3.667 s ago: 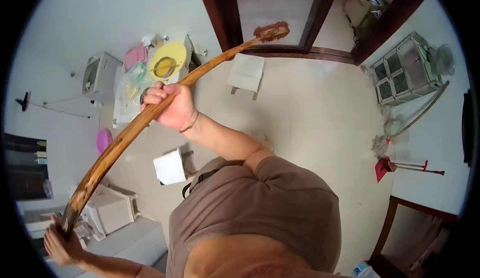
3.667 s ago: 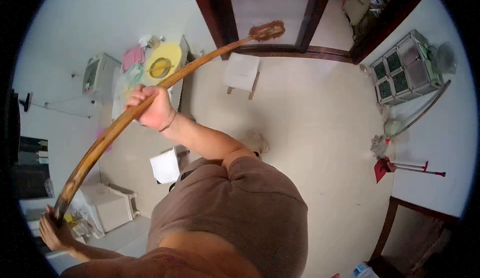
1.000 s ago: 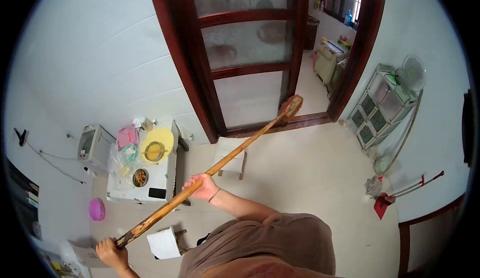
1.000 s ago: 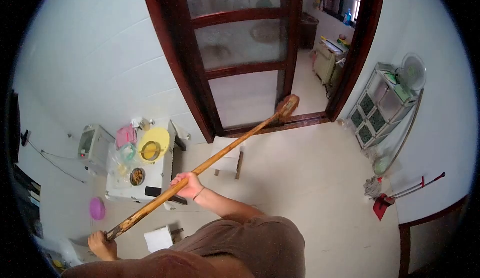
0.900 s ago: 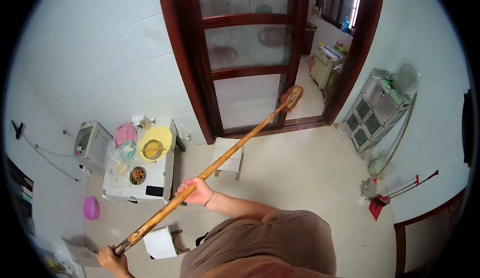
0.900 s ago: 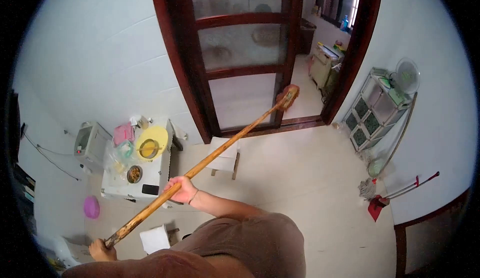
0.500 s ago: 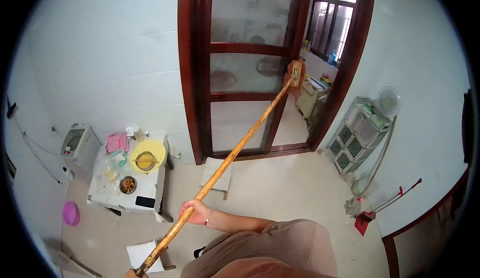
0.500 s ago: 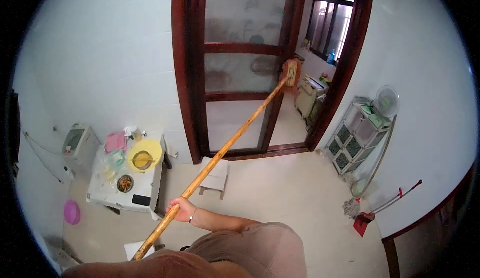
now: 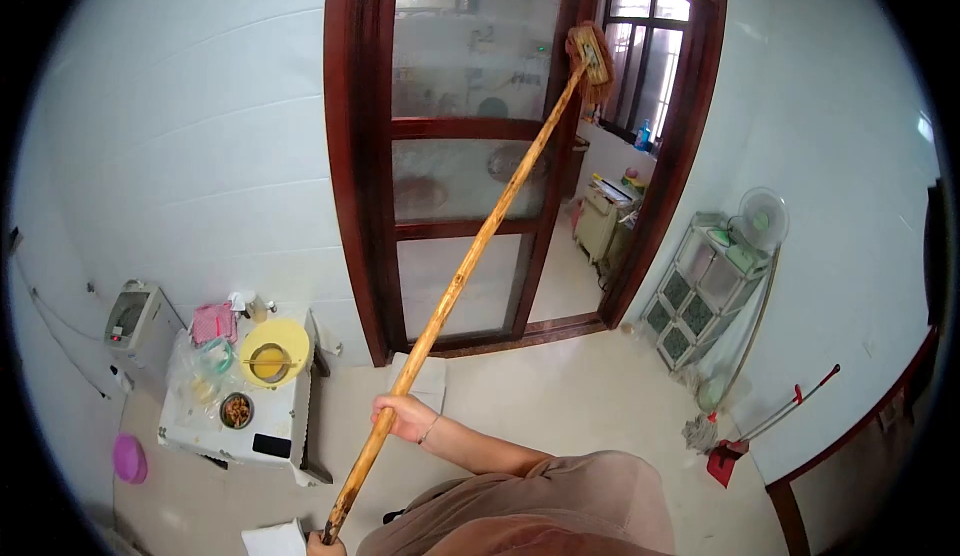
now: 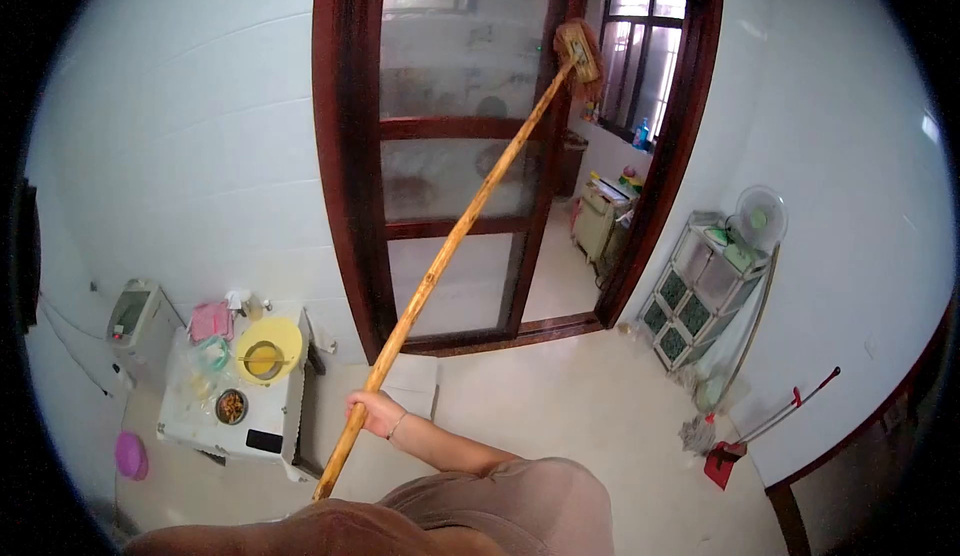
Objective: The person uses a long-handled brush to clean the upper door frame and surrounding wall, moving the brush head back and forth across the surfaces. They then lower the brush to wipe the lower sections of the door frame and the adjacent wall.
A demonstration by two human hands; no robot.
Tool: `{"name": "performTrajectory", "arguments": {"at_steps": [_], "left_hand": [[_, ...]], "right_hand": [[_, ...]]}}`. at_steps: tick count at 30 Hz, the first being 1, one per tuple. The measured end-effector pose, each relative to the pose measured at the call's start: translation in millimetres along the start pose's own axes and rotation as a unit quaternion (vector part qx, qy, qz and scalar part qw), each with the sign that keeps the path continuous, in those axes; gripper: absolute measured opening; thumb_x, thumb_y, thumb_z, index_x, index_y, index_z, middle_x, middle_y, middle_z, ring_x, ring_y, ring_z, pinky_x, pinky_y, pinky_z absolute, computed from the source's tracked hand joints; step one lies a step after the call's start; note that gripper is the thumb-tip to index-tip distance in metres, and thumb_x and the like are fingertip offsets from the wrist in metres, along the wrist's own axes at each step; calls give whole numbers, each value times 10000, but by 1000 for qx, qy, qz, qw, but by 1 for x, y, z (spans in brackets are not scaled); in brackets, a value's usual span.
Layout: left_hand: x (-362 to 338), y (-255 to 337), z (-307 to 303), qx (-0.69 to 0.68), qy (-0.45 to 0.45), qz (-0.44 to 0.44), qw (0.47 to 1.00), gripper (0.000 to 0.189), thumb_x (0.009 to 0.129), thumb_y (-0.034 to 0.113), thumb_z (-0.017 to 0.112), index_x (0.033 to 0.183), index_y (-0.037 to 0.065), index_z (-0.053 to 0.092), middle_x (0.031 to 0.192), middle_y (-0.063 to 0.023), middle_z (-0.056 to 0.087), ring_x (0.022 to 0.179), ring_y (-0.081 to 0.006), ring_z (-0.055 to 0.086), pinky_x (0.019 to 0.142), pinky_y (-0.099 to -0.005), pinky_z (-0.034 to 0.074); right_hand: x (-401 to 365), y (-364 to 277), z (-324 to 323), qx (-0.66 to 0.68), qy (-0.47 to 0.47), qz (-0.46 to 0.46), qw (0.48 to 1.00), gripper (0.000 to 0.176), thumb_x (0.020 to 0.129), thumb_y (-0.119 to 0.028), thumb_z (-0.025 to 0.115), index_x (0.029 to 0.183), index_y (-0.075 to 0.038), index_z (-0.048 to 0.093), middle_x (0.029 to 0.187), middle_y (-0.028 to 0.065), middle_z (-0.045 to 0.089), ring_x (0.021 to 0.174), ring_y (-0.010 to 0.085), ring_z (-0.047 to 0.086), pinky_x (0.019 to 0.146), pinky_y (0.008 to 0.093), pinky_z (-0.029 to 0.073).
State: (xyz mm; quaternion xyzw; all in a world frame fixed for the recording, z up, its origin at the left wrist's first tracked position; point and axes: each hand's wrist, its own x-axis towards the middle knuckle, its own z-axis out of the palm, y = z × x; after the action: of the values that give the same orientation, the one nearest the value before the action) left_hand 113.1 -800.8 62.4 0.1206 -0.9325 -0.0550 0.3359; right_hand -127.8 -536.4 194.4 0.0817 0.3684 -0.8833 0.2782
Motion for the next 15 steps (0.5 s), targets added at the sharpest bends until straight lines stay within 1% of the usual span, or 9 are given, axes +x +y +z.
{"name": "performTrajectory", "arguments": {"at_steps": [1,2,3,5,7,8,10,12,15], "left_hand": [[6,8,11,177,236,180,938,218,749,302,618,785,90,649,690,-155,635,668,-352,611,636,-440,464],[6,20,21,42,-28,-32,998,230,748,308,617,797,85,649,714,-163,642,683,-356,613,651,-435,466],[18,39,17,-99,-288,-239,922,243,748,314,615,810,81,649,739,-171,649,697,-361,616,666,-431,468],[10,56,76,-104,-282,-232,925,240,744,323,632,797,90,655,767,-176,657,701,-340,628,676,-437,475],[20,87,103,-177,-132,-192,956,240,676,120,657,575,15,466,555,-162,506,538,-375,495,532,-460,379],[25,101,108,-193,-145,-216,946,256,667,159,685,583,-3,506,559,-195,526,527,-396,518,510,-463,392],[38,119,134,-254,-182,-231,921,236,663,151,681,592,-3,517,561,-192,526,532,-389,521,516,-454,396],[60,158,109,-248,-209,-244,914,213,650,135,680,602,-6,528,555,-186,520,527,-367,517,521,-430,397],[80,193,119,-321,-206,-211,900,212,639,127,685,606,-8,525,562,-183,524,518,-350,510,524,-415,398]], "right_hand": [[-2,-14,0,-1,0,-2,1000,111,762,-76,612,723,-70,509,670,50,526,634,193,543,608,325,478],[-5,-27,-1,-27,2,-33,999,103,767,-82,610,728,-69,516,667,48,528,634,186,546,597,322,472],[-8,-41,-1,-54,4,-65,996,95,771,-88,608,734,-68,523,664,46,530,634,178,548,587,320,467],[-10,-70,-8,-75,-13,-93,993,76,772,-74,597,747,-59,527,687,48,530,659,173,550,610,312,462],[-10,-96,-13,-96,-30,-118,988,58,772,-61,586,761,-50,531,710,51,529,684,169,551,634,304,457],[-10,-108,-16,-119,-24,-150,981,64,778,-63,586,788,-48,525,708,52,528,688,168,550,634,303,456],[-10,-132,-17,-140,-17,-181,973,77,783,-66,585,816,-45,519,706,52,526,691,167,550,634,303,454],[-11,-158,-16,-153,15,-232,961,139,791,-77,588,886,-37,495,707,54,525,684,162,552,625,301,455],[-4,-198,-20,-190,30,-273,942,208,781,-93,629,926,-28,495,703,52,537,629,159,563,565,302,456]]}}
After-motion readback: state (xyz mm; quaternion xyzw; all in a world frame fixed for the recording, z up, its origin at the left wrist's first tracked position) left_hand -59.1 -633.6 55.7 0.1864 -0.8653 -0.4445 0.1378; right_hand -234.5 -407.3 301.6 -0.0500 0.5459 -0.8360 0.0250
